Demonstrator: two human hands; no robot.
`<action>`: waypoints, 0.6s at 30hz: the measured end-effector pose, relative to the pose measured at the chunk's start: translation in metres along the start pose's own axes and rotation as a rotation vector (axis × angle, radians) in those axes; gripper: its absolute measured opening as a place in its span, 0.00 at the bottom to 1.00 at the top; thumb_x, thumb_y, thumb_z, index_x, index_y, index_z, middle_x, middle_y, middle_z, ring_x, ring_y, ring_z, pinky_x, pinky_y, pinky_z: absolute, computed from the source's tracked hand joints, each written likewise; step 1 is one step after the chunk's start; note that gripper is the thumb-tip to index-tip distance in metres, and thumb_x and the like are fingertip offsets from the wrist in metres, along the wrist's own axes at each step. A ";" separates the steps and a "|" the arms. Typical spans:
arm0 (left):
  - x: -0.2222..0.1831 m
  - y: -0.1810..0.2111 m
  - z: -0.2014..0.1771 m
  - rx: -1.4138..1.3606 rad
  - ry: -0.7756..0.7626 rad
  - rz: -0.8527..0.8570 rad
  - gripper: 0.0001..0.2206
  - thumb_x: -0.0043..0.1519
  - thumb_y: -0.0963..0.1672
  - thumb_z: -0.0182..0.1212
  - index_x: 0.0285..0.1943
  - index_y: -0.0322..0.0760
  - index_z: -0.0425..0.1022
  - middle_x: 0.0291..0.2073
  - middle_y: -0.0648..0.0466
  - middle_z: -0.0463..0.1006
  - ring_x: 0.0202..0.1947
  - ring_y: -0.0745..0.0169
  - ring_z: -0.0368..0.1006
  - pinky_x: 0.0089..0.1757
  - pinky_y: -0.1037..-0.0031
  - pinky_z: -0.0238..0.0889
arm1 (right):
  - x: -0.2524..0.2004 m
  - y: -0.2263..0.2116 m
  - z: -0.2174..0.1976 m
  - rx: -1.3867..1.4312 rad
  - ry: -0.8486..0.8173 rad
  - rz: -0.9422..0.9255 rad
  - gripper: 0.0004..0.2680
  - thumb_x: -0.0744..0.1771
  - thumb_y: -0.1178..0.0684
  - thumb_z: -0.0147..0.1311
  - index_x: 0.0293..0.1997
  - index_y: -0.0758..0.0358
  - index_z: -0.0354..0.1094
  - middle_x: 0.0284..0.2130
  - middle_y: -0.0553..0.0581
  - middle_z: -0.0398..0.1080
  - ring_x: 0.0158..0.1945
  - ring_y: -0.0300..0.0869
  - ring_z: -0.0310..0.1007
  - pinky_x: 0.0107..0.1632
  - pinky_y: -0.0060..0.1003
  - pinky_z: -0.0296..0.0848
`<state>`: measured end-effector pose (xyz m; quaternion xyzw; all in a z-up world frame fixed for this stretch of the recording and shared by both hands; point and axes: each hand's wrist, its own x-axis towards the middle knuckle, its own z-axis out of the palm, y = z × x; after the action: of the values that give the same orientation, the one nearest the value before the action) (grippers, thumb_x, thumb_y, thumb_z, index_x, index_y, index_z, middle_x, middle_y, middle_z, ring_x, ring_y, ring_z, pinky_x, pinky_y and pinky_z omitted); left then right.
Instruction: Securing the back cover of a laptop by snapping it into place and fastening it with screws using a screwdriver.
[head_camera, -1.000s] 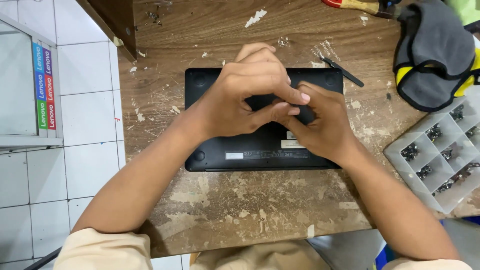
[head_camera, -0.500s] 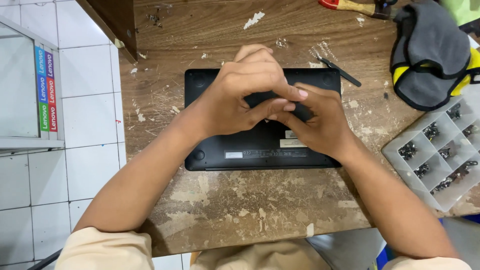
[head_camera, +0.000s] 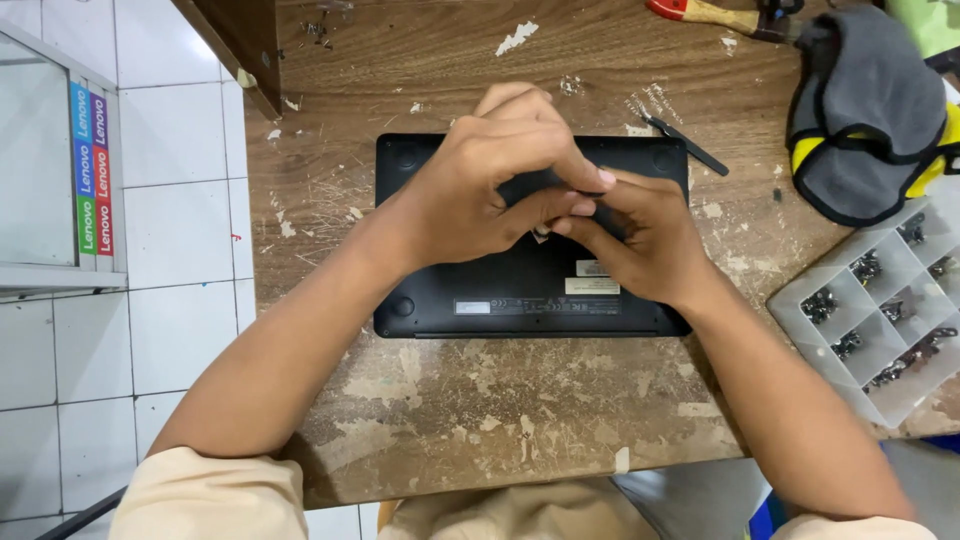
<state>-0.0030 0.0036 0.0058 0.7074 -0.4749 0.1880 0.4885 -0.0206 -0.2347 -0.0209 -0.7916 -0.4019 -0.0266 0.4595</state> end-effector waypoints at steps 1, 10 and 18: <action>0.001 0.001 0.000 -0.023 -0.050 -0.017 0.03 0.75 0.40 0.66 0.54 0.37 0.81 0.42 0.56 0.81 0.44 0.54 0.73 0.59 0.60 0.58 | 0.000 0.001 0.001 0.001 0.031 0.025 0.04 0.71 0.61 0.63 0.46 0.69 0.72 0.42 0.61 0.72 0.46 0.47 0.70 0.48 0.39 0.68; 0.005 0.005 0.004 -0.049 0.016 0.026 0.05 0.74 0.43 0.65 0.49 0.35 0.80 0.33 0.55 0.74 0.37 0.52 0.68 0.55 0.60 0.58 | 0.004 -0.012 0.005 -0.074 0.128 -0.019 0.11 0.70 0.59 0.64 0.43 0.67 0.59 0.37 0.59 0.62 0.41 0.47 0.62 0.46 0.42 0.60; 0.003 0.002 0.005 -0.054 -0.085 -0.089 0.07 0.80 0.43 0.52 0.58 0.39 0.76 0.48 0.58 0.82 0.46 0.55 0.75 0.62 0.61 0.55 | -0.001 0.004 -0.001 -0.047 0.153 0.099 0.05 0.70 0.56 0.70 0.45 0.61 0.77 0.35 0.50 0.76 0.30 0.34 0.62 0.34 0.30 0.56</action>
<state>-0.0039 -0.0023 0.0068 0.7218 -0.4681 0.1232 0.4947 -0.0185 -0.2374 -0.0232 -0.8168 -0.3251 -0.0737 0.4709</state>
